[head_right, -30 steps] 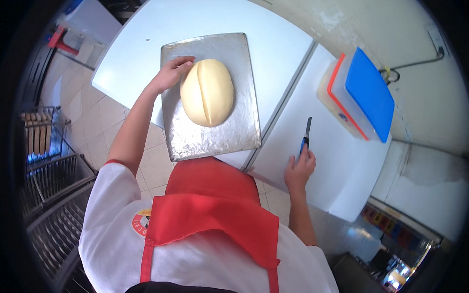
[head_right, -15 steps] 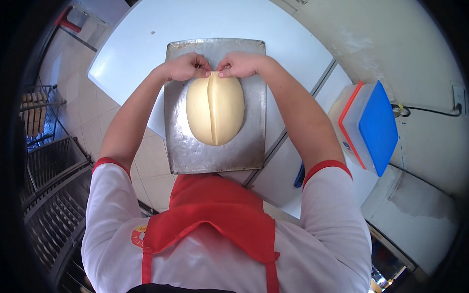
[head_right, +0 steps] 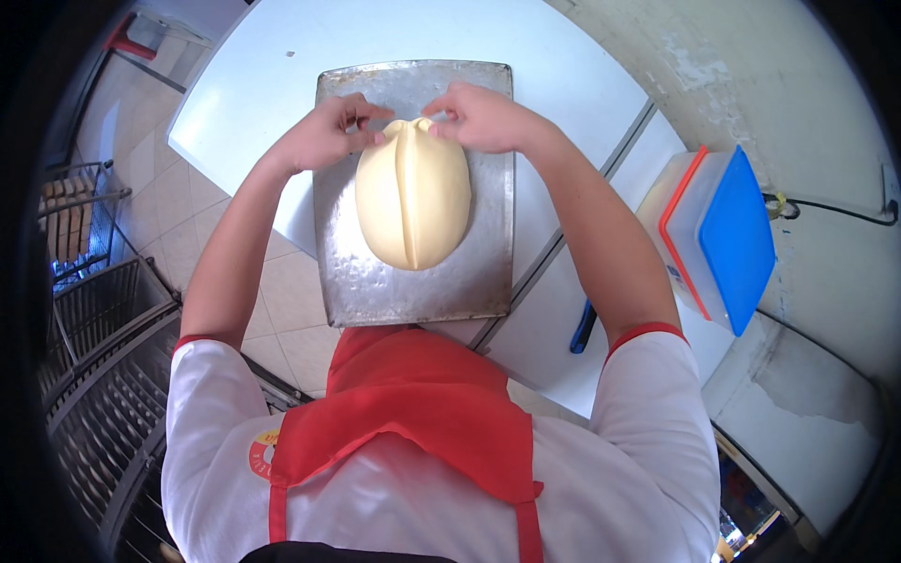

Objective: The person scores round dough balls on metal trays using a small blade and their fingers, then slides the trays into a rack in a bakery.

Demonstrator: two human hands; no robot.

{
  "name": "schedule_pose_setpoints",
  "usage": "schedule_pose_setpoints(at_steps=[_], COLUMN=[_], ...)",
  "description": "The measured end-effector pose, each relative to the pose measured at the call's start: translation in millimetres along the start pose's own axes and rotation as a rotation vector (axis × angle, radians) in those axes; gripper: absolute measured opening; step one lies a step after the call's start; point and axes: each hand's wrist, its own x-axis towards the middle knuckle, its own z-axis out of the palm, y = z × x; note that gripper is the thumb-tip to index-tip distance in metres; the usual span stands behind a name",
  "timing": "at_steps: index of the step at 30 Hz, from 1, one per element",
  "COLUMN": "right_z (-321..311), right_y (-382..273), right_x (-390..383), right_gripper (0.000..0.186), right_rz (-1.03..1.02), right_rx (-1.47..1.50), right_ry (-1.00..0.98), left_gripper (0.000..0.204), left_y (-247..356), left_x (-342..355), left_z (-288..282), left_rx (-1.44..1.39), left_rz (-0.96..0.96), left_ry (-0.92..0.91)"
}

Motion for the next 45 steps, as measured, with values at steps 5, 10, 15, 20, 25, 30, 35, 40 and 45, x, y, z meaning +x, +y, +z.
schedule_pose_setpoints(at_steps=[5, 10, 15, 20, 25, 30, 35, 40, 45], right_z=[21, 40, 32, 40, 61, 72, 66, 88, 107], right_y=[-11, -17, -21, -45, -45, -40, -52, -64, -51], right_x=[-5, -5, -35, -68, -58, -56, -91, -116, -96], right_gripper=[0.035, 0.024, 0.033, 0.043, 0.032, 0.029, 0.031, 0.032, 0.022], right_rz=[0.016, 0.051, 0.017, 0.033, 0.074, 0.03, -0.027, -0.077, -0.067], right_rx=[-0.144, -0.111, -0.036, -0.136, -0.135, -0.012, -0.082, -0.136, -0.178], right_ry=[0.004, 0.147, 0.27, 0.209, 0.285, 0.372, 0.41, 0.485, 0.489], left_gripper=[0.031, 0.027, 0.036, 0.04, 0.024, 0.022, 0.037, 0.041, 0.029], left_y=[14, 14, 23, 38, 37, 28, 42, 45, 34], left_x=[-5, -11, -37, -69, -66, -70, -100, -122, -106], left_z=[23, 45, 36, 38, 64, 80, 74, 90, 110], left_rx=[0.084, 0.171, 0.087, 0.167, 0.253, 0.184, 0.183, 0.211, 0.305], left_rz=[0.007, -0.001, -0.013, -0.023, 0.063, 0.105, 0.024, 0.07, 0.138], left_ry=[-0.007, 0.193, 0.265, 0.197, 0.347, 0.506, 0.501, 0.399, 0.528])
